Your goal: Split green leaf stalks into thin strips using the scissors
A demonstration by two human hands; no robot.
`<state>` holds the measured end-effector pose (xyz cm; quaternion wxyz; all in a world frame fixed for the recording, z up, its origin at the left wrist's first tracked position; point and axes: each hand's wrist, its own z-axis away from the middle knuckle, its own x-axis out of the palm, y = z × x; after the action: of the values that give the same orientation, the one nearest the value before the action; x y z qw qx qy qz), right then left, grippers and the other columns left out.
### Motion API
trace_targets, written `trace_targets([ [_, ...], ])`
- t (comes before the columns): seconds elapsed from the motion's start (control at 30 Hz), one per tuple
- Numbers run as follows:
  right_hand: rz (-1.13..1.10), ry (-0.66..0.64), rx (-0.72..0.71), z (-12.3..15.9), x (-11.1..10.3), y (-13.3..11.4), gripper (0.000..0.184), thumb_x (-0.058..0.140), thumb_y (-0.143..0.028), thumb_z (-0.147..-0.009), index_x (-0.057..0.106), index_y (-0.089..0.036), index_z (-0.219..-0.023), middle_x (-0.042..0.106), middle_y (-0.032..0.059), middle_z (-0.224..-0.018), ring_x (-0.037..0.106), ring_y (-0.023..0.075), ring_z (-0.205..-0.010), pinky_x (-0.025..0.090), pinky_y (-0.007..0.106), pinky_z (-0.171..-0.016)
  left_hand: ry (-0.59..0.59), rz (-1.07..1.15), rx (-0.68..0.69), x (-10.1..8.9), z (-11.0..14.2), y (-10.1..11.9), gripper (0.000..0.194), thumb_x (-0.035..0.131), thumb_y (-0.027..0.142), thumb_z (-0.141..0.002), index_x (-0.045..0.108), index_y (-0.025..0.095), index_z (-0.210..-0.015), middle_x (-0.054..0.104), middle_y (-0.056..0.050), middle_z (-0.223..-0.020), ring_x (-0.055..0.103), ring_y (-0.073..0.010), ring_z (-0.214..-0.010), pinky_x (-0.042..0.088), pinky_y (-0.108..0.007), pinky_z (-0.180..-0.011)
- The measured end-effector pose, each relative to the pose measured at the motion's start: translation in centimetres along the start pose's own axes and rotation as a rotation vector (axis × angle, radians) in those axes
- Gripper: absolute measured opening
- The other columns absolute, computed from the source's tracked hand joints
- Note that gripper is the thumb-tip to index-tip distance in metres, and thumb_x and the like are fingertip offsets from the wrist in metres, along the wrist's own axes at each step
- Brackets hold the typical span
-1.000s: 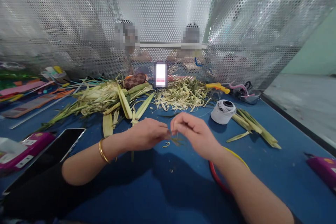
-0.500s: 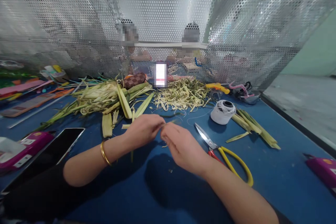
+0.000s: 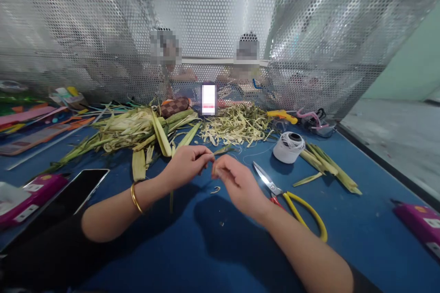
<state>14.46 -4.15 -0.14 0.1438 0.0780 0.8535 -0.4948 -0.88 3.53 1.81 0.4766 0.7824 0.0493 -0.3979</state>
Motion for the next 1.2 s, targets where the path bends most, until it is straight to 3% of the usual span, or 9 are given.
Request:
trace_targets([
  [0.13, 0.184, -0.151, 0.053, 0.1, -1.0, -0.5, 0.018, 0.044, -0.022, -0.091, 0.048, -0.021, -0.074, 0.051, 0.0001, -0.073, 0.045, 0.0137, -0.068, 0.037, 0.028, -0.065, -0.229, -0.366, 0.274, -0.2, 0.7, 0.0, 0.017, 0.051, 0.008, -0.074, 0.066, 0.015, -0.069, 0.067, -0.006, -0.072, 0.061, -0.0177, -0.073, 0.044, -0.026, -0.069],
  [0.23, -0.087, -0.223, 0.181, -0.3, -2.2, -0.6, 0.019, 0.05, -0.027, -0.088, 0.052, -0.019, -0.071, 0.051, -0.0009, -0.069, 0.046, 0.0123, -0.063, 0.038, 0.027, -0.062, -0.591, -0.072, 0.367, -1.3, 0.9, 0.8, 0.019, 0.052, 0.007, -0.075, 0.067, 0.017, -0.072, 0.066, -0.002, -0.07, 0.059, -0.0121, -0.066, 0.044, -0.021, -0.066],
  [0.3, -0.361, -0.196, 0.237, -0.6, -2.6, -0.5, 0.02, 0.056, -0.031, -0.085, 0.054, -0.018, -0.07, 0.052, -0.0011, -0.07, 0.047, 0.0119, -0.063, 0.039, 0.027, -0.061, -0.692, 0.23, 0.247, -1.8, 0.9, 1.2, 0.017, 0.052, 0.019, -0.083, 0.067, 0.016, -0.075, 0.06, 0.0, -0.062, 0.055, -0.0087, -0.055, 0.044, -0.019, -0.057],
  [0.47, -0.684, 0.103, 0.305, -0.7, -1.5, 0.3, 0.015, 0.065, -0.032, -0.078, 0.057, -0.02, -0.074, 0.055, -0.0008, -0.075, 0.052, 0.0125, -0.067, 0.043, 0.028, -0.066, -0.288, 0.634, -0.038, -1.1, 0.4, 1.2, 0.02, 0.052, 0.028, -0.084, 0.06, 0.014, -0.072, 0.052, 0.004, -0.055, 0.049, -0.0062, -0.045, 0.044, -0.019, -0.05],
  [0.57, -0.568, 0.216, 0.26, -0.5, -0.1, 0.7, 0.013, 0.059, -0.03, -0.083, 0.057, -0.02, -0.074, 0.056, -0.0002, -0.077, 0.053, 0.0132, -0.072, 0.043, 0.028, -0.071, -0.097, 0.512, -0.125, -0.1, 0.2, 0.7, 0.02, 0.05, 0.026, -0.084, 0.06, 0.014, -0.071, 0.051, 0.004, -0.054, 0.049, -0.0074, -0.044, 0.044, -0.02, -0.049],
  [0.67, -0.213, 0.202, 0.115, 0.0, 0.6, 0.7, 0.017, 0.05, -0.026, -0.089, 0.054, -0.021, -0.073, 0.055, 0.0006, -0.075, 0.052, 0.015, -0.075, 0.043, 0.029, -0.072, 0.014, 0.164, -0.047, 0.5, 0.4, 0.3, 0.021, 0.049, 0.021, -0.083, 0.062, 0.015, -0.069, 0.055, 0.002, -0.054, 0.052, -0.0093, -0.05, 0.043, -0.021, -0.055],
  [0.83, 0.263, 0.044, -0.061, 0.3, 0.0, 0.0, 0.018, 0.039, -0.02, -0.094, 0.047, -0.022, -0.077, 0.052, 0.0018, -0.078, 0.049, 0.0153, -0.073, 0.04, 0.029, -0.07, 0.031, -0.306, 0.137, 1.3, 1.3, 0.3, 0.025, 0.045, 0.019, -0.085, 0.066, 0.016, -0.072, 0.068, -0.004, -0.075, 0.061, -0.0158, -0.074, 0.04, -0.025, -0.067],
  [1.0, 0.369, 0.028, -0.062, 0.0, -0.9, 0.3, 0.021, 0.038, -0.017, -0.092, 0.046, -0.021, -0.074, 0.056, 0.0064, -0.089, 0.054, 0.0187, -0.093, 0.042, 0.031, -0.08, -0.029, -0.421, 0.048, 1.9, 1.7, 0.8, 0.027, 0.046, 0.019, -0.081, 0.07, 0.018, -0.07, 0.069, -0.003, -0.068, 0.06, -0.016, -0.066, 0.036, -0.025, -0.061],
  [1.2, 0.492, -0.113, 0.075, -0.1, -1.4, 0.8, 0.015, 0.039, -0.018, -0.09, 0.052, -0.021, -0.083, 0.065, 0.0062, -0.091, 0.058, 0.0183, -0.083, 0.043, 0.03, -0.073, -0.095, -0.502, -0.011, 1.9, 2.0, 1.0, 0.029, 0.046, 0.024, -0.08, 0.072, 0.018, -0.069, 0.068, -0.005, -0.065, 0.059, -0.0174, -0.064, 0.034, -0.026, -0.058],
])
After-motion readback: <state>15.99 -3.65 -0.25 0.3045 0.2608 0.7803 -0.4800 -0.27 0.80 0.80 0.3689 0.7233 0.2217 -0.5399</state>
